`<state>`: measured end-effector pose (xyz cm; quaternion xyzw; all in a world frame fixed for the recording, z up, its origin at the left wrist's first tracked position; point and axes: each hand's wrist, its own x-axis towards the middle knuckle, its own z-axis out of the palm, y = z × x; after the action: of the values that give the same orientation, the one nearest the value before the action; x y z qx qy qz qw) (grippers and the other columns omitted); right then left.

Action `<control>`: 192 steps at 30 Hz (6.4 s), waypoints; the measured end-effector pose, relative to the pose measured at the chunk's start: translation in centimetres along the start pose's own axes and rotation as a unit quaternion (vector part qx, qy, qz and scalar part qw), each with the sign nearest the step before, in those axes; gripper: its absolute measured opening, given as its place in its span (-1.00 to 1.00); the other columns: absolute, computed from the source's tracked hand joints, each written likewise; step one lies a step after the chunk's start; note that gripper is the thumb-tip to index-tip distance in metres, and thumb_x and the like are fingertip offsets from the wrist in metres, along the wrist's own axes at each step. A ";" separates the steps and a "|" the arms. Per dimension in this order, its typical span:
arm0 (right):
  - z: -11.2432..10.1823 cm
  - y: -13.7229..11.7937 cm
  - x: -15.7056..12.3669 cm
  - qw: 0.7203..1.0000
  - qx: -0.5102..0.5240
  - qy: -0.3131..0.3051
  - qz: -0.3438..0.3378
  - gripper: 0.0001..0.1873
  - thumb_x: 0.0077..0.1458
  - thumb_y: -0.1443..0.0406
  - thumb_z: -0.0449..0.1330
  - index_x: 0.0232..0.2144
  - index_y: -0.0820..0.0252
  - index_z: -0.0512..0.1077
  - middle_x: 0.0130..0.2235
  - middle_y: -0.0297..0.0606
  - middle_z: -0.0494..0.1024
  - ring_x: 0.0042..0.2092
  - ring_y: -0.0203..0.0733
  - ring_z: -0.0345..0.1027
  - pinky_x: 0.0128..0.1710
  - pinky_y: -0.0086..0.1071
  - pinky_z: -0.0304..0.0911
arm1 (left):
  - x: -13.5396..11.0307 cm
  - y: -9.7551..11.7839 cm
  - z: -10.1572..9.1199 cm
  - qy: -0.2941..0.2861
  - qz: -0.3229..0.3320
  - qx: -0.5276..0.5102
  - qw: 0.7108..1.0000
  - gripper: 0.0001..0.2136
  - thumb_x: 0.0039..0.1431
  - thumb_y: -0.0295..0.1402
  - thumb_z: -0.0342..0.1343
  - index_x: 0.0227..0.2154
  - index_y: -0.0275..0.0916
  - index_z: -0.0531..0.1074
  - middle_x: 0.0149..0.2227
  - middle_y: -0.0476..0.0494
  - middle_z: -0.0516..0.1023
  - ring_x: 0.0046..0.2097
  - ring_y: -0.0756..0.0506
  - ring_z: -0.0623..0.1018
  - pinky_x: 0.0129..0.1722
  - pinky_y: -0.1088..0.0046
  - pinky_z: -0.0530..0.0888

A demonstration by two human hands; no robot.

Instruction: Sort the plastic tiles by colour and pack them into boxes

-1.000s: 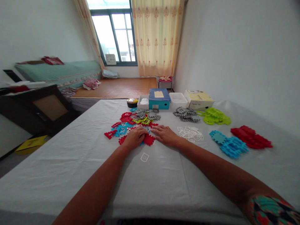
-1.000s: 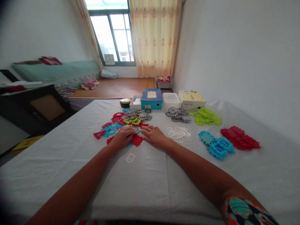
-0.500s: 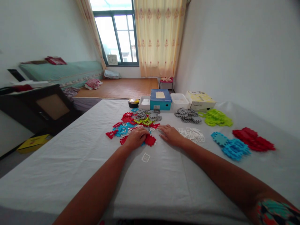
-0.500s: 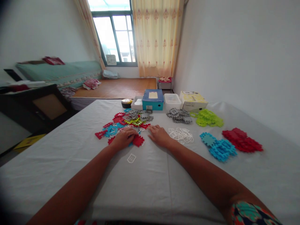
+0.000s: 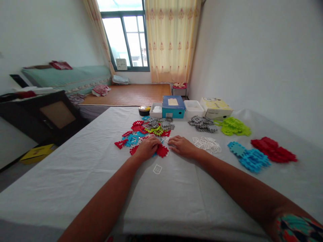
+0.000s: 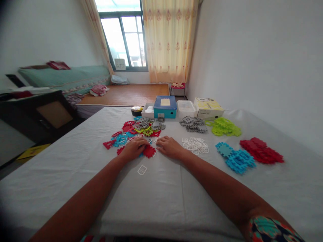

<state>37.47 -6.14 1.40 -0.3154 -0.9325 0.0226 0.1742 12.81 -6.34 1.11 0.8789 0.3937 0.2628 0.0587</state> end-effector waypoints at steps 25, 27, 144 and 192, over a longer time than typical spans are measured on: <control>-0.3 1.3 -1.3 0.998 0.008 -0.023 0.061 -0.64 0.18 0.20 0.17 0.01 0.17 0.43 0.06 -0.10 0.47 0.05 -0.02 0.26 0.06 -0.13 0.18 | 0.1 0.2 -0.3 -0.009 0.004 0.000 1.000 -0.74 0.14 -0.53 -0.03 -0.26 -0.18 0.54 -0.19 -0.08 0.57 -0.14 -0.08 0.52 -0.08 0.39 0.41; -0.7 0.9 -1.1 0.998 0.023 -0.034 0.043 -0.72 0.16 0.26 0.18 -0.07 0.17 0.48 0.00 -0.11 0.50 0.01 -0.06 0.30 0.05 -0.16 0.17 | 0.1 0.1 -0.3 -0.010 0.003 0.000 1.000 -0.74 0.14 -0.53 -0.03 -0.26 -0.18 0.54 -0.19 -0.08 0.58 -0.14 -0.08 0.51 -0.08 0.39 0.41; 0.0 -3.7 -0.9 0.999 0.026 0.004 0.019 -0.62 0.15 0.13 0.20 -0.03 0.21 0.43 -0.02 -0.07 0.50 0.01 -0.04 0.28 0.00 -0.18 0.23 | -0.1 -0.3 -1.1 0.004 -0.015 0.037 0.999 -0.79 0.24 -0.35 0.01 -0.22 -0.15 0.55 -0.19 -0.10 0.58 -0.12 -0.08 0.52 -0.07 0.37 0.43; -1.2 -1.8 -1.5 0.959 0.226 0.002 0.173 -0.84 0.08 0.38 0.14 -0.24 0.20 0.44 -0.30 -0.27 0.54 -0.33 -0.30 0.40 -0.29 -0.42 0.28 | 0.1 0.2 -1.8 0.047 -0.043 -0.100 0.993 -0.78 0.25 -0.27 0.01 -0.24 -0.19 0.54 -0.19 -0.12 0.59 -0.15 -0.07 0.56 -0.12 0.41 0.48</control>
<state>37.97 -8.53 2.35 -0.4242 -0.8340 0.2621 0.2363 12.07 -6.64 2.75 0.8373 0.4054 0.3395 0.1393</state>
